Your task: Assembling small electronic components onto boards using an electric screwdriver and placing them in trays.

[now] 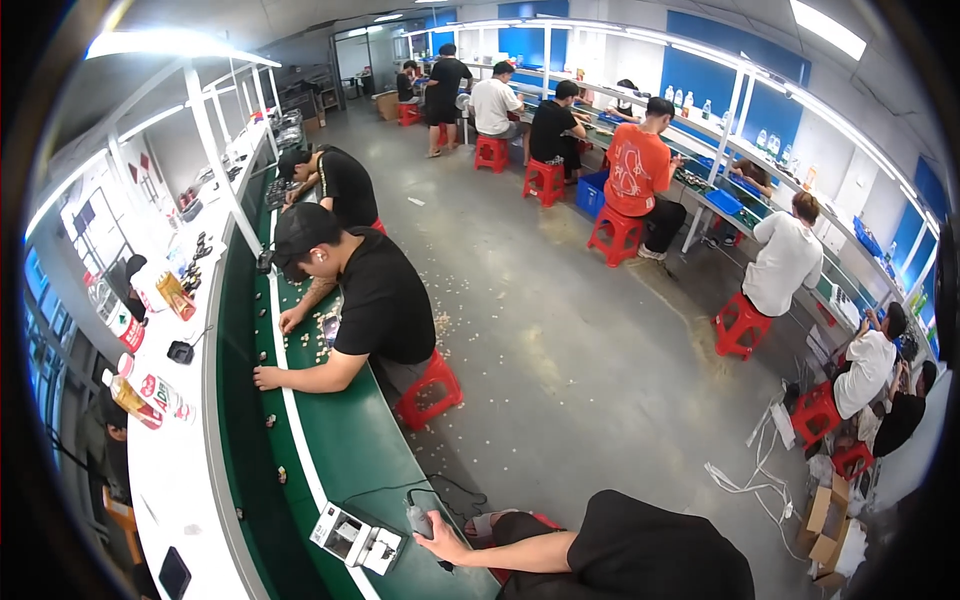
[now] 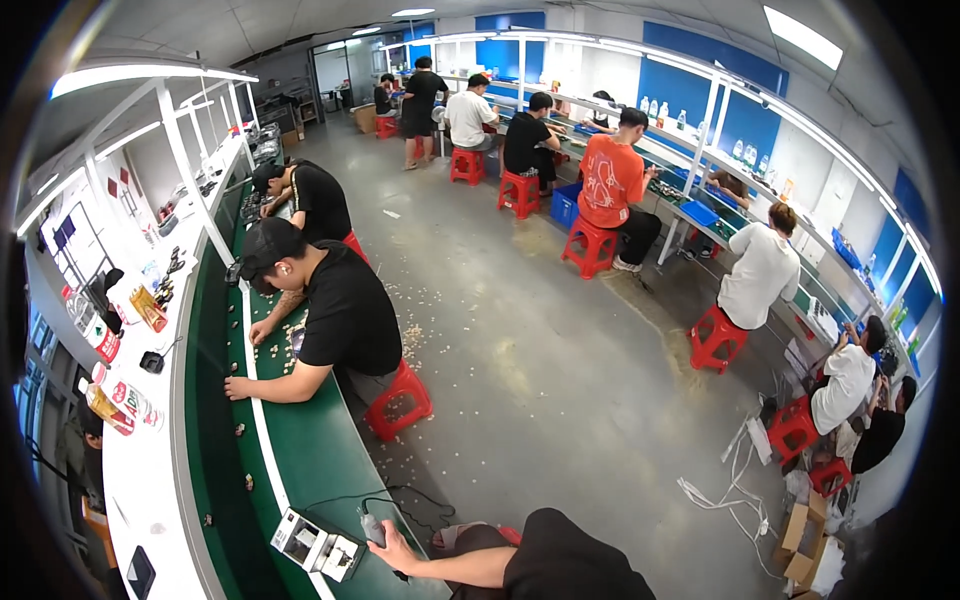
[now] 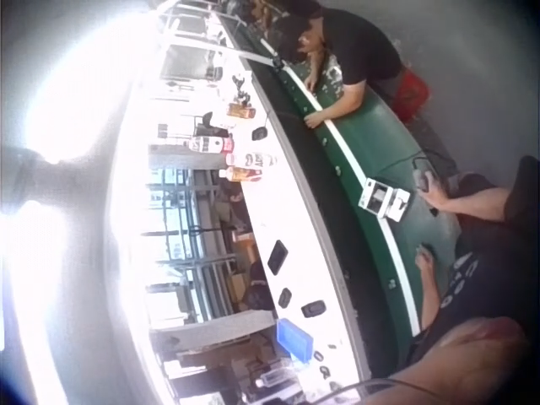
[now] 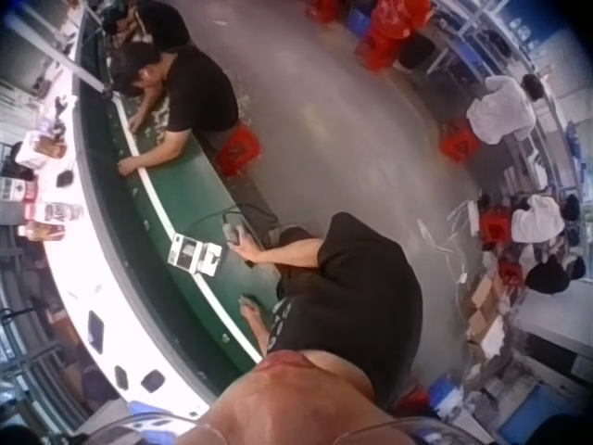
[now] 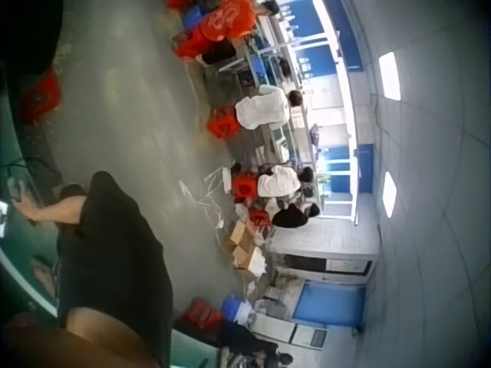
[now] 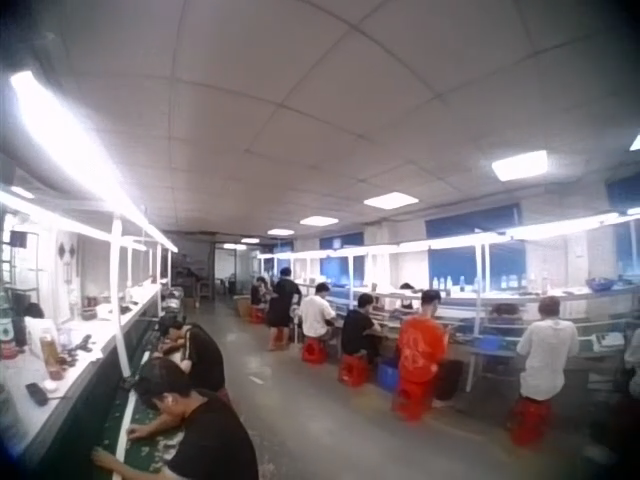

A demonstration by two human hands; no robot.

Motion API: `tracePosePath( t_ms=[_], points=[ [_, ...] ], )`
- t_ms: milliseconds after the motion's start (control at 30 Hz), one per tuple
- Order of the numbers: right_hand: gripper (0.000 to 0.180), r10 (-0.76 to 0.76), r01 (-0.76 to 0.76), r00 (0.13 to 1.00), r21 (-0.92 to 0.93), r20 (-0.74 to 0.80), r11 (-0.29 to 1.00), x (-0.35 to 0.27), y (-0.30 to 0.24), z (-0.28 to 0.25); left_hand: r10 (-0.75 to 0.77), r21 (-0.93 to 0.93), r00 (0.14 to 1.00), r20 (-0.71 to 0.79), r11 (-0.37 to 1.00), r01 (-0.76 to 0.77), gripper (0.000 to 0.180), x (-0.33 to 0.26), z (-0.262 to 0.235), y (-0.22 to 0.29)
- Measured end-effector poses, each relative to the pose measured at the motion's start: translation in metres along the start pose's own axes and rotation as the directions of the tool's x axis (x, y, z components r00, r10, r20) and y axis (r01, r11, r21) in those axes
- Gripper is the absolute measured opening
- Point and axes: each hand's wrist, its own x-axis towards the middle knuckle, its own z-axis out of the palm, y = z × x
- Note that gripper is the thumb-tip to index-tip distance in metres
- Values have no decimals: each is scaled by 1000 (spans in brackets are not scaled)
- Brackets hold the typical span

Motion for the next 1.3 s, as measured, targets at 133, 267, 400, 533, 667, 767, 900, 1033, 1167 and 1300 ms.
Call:
tracePosePath(
  t_ms=[133, 267, 400, 533, 667, 767, 900, 1033, 1167, 1300],
  points=[
    [66, 135, -132, 991, 94, -24, 987, 19, 0, -18, 90, -38, 996, 30, 995, -89, 49, 0, -7, 15],
    [67, 186, -142, 963, 221, -193, 965, 60, -7, -42, 164, -45, 982, 99, 986, -160, 36, -2, -9, 27],
    [55, 178, -57, 857, 253, -484, 966, 116, -10, -106, 235, -45, 954, 186, 972, -231, 25, 1, -9, 55],
    [43, 307, 104, 748, 560, -589, 822, 144, -71, -191, 326, -122, 917, 228, 944, -306, 20, 3, -5, 78],
    [38, 162, 435, 719, 620, -675, 653, 155, -151, -246, 300, -88, 879, 370, 954, -288, 22, 25, 47, 101],
    [36, -90, 702, 661, 571, -745, 425, 130, -233, -279, 231, 10, 844, 484, 963, -269, 25, 38, 89, 132],
    [37, -353, 362, 865, 931, -356, -52, 99, -282, -267, 136, 133, 785, 605, 954, -269, 29, 43, 155, 170],
    [41, -88, -365, 931, 902, 354, -229, 93, -214, -205, 74, 195, 723, 687, 940, -281, 34, 47, 217, 188],
    [35, 297, -520, 796, 847, 527, -110, 79, -70, -177, 42, 207, 670, 741, 935, -288, 39, 42, 275, 193],
    [24, 587, -181, 779, 976, 219, -124, 53, 89, -242, 8, 222, 627, 779, 931, -288, 43, 29, 336, 176]
  ],
)
